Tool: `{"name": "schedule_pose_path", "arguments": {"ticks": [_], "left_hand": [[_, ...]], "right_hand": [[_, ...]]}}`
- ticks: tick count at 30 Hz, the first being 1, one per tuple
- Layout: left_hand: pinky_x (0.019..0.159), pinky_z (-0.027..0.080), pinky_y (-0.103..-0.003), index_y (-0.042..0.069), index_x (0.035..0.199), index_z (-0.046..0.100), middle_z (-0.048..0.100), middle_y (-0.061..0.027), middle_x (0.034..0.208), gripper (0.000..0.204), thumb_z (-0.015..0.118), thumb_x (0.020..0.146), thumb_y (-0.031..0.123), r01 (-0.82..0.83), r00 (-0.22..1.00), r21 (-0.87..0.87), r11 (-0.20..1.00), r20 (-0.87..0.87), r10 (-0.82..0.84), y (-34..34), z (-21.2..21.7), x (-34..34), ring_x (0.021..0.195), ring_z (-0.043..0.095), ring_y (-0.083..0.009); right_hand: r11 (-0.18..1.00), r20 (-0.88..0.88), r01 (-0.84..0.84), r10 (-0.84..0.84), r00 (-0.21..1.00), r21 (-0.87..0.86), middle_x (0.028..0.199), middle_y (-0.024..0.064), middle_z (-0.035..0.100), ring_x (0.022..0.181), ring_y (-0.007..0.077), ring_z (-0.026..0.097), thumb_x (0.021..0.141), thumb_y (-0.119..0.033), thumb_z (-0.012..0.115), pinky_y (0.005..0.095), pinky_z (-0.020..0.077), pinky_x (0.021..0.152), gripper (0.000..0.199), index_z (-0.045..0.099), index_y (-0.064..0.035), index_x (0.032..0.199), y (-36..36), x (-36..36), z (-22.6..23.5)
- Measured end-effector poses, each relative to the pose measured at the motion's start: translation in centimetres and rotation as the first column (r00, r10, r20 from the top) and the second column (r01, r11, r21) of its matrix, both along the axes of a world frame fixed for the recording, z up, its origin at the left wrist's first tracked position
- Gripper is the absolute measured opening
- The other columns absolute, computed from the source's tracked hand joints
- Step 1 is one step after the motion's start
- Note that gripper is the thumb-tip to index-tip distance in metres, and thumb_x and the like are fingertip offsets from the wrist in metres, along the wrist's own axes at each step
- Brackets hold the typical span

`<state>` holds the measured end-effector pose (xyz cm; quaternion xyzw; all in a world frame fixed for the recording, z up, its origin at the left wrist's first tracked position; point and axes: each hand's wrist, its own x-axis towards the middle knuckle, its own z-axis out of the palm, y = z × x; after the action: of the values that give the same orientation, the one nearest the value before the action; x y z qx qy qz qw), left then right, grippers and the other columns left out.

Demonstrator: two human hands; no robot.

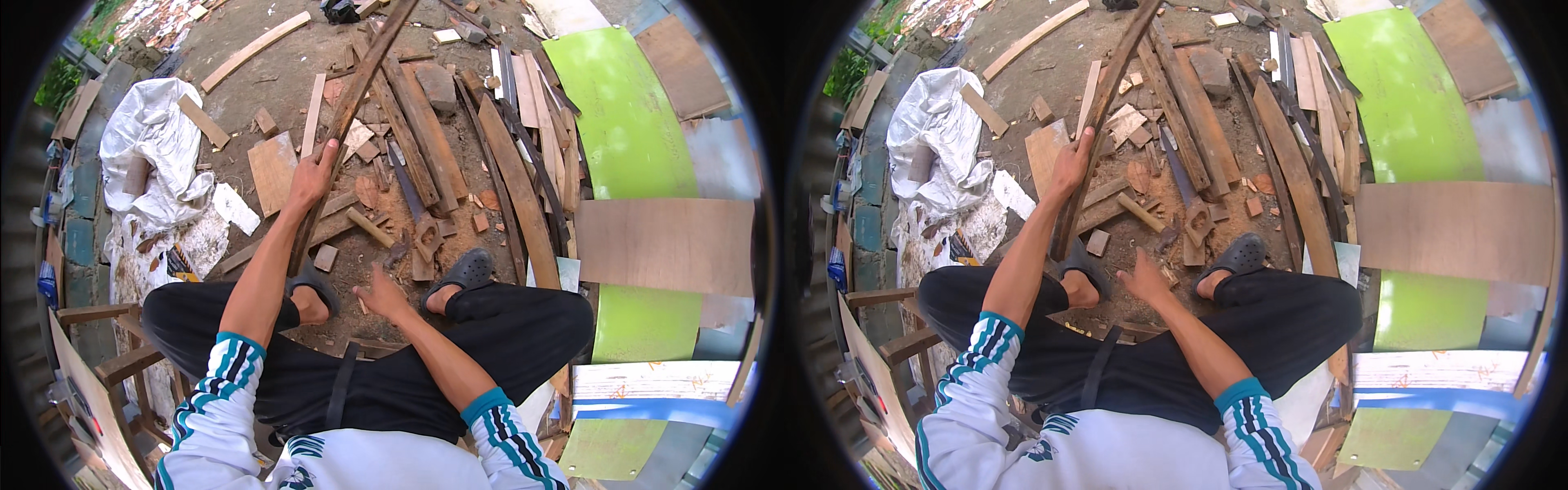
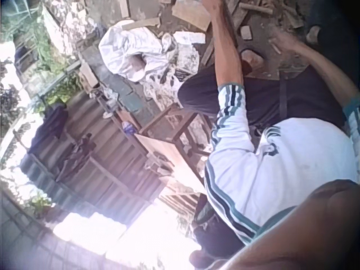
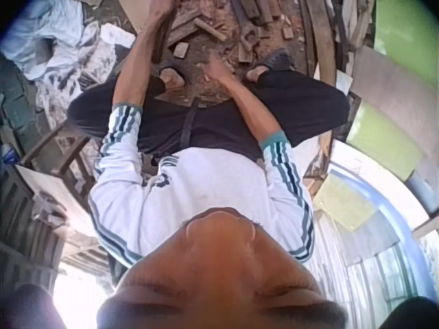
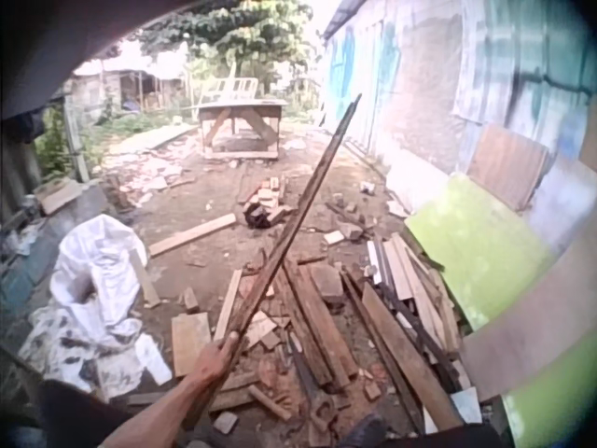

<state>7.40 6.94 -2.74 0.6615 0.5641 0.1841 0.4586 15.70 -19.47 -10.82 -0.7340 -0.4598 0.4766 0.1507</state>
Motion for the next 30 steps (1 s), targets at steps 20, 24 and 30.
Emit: {"name": "schedule_pose_path", "arguments": {"ticks": [20, 24, 30], "left_hand": [[0.087, 0.048, -0.054, -0.014, 0.084, 0.068, 0.064, -0.0386, 0.090, 0.096, 0.020, 0.098, 0.068, 0.332, 0.835, -0.208, 0.920, -0.390, -0.389, 1.6, -21.3, -3.7, 0.095, 0.063, -0.0514], [0.087, 0.049, -0.053, -0.014, 0.087, 0.069, 0.063, -0.0392, 0.090, 0.094, 0.020, 0.099, 0.066, 0.384, 0.786, -0.233, 0.894, -0.425, -0.448, 3.0, -21.6, -2.7, 0.093, 0.063, -0.0517], [0.083, 0.051, -0.053, -0.008, 0.084, 0.070, 0.065, -0.0355, 0.084, 0.086, 0.027, 0.100, 0.064, 0.392, 0.776, -0.138, 0.909, -0.480, -0.408, 4.2, -20.4, -4.3, 0.088, 0.065, -0.0501]], "right_hand": [[0.628, 0.388, 0.726, -0.617, 0.684, -0.281, 0.143, 0.0306, 0.046, 0.130, 0.0453, 0.048, 0.091, -0.056, 0.058, 0.0484, 0.0386, 0.107, 0.089, 0.028, 0.0035, 0.150, -1.4, 12.3, -12.3], [0.526, 0.258, 0.763, -0.731, 0.632, -0.376, 0.142, 0.0276, 0.046, 0.126, 0.0370, 0.052, 0.093, -0.054, 0.059, 0.0435, 0.0521, 0.091, 0.086, 0.029, 0.0053, 0.149, -0.6, 15.4, -15.2], [0.488, 0.020, 0.758, -0.835, 0.549, -0.434, 0.139, 0.0181, 0.048, 0.111, 0.0315, 0.058, 0.096, -0.049, 0.060, 0.0418, 0.0575, 0.076, 0.075, 0.034, 0.0001, 0.146, 4.2, 15.1, -13.0]]}}
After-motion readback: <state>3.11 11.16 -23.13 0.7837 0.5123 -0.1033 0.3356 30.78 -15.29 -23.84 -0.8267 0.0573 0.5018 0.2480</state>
